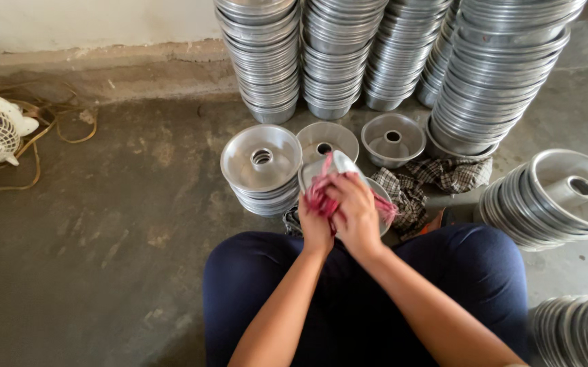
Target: The person sits on the floor and wipes multiple metal parts with a cloth. They pick up each part, wipe it, and place it on a stack, repeating the process throughout the clip.
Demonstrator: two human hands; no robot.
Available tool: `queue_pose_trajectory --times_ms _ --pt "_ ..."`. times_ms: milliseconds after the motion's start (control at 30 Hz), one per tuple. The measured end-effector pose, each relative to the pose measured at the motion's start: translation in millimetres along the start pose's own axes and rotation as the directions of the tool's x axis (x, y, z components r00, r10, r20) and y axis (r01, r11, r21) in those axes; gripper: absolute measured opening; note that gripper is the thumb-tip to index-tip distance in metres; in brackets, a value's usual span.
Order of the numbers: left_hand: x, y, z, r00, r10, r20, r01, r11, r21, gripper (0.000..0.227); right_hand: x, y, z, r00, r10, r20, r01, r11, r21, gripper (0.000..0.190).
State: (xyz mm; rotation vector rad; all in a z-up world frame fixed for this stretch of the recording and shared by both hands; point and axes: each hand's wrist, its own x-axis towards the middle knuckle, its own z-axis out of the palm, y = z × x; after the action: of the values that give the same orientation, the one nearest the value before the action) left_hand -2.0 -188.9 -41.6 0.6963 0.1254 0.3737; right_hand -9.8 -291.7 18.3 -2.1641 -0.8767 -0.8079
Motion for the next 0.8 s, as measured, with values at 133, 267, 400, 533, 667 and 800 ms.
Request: queue_pose_trajectory --times_ms 133,267,400,533,667,800 --pt "-4.9 9.4 6.5 0.978 0.19 0.083 -0.207 0.932 0.298 0.035 11.1 49.5 14.8 0.867 0.478 0.14 -0.433 0.585 0.685 0.041" --pt "-1.9 18.6 3.7 0.992 0.114 0.06 -0.125 0.964 0.233 0.036 6.8 78.4 7.0 0.899 0.388 0.204 -0.392 0.502 0.771 0.033" --pt "-3.6 23.3 -7.0 0.996 -0.074 -0.051 0.085 0.957 0.279 0.039 -5.3 74.4 -9.6 0.975 0.04 0.217 -0.115 0.93 0.349 0.037" --pt "-13.9 18.2 5.2 0.981 0.084 0.176 -0.155 0.884 0.441 0.036 -2.7 86.9 -19.6 0.539 0.545 0.642 -0.774 0.622 0.122 0.035" --pt "-20.5 24.7 22.4 0.983 0.043 0.179 -0.116 0.899 0.422 0.03 3.7 105.6 -10.5 0.514 0.532 0.672 -0.829 0.109 0.548 0.029" --pt "-28.2 37.9 27.2 0.973 0.023 0.231 -0.133 0.87 0.474 0.032 -2.7 94.4 -10.4 0.315 0.633 0.707 -0.653 -0.396 0.645 0.035"
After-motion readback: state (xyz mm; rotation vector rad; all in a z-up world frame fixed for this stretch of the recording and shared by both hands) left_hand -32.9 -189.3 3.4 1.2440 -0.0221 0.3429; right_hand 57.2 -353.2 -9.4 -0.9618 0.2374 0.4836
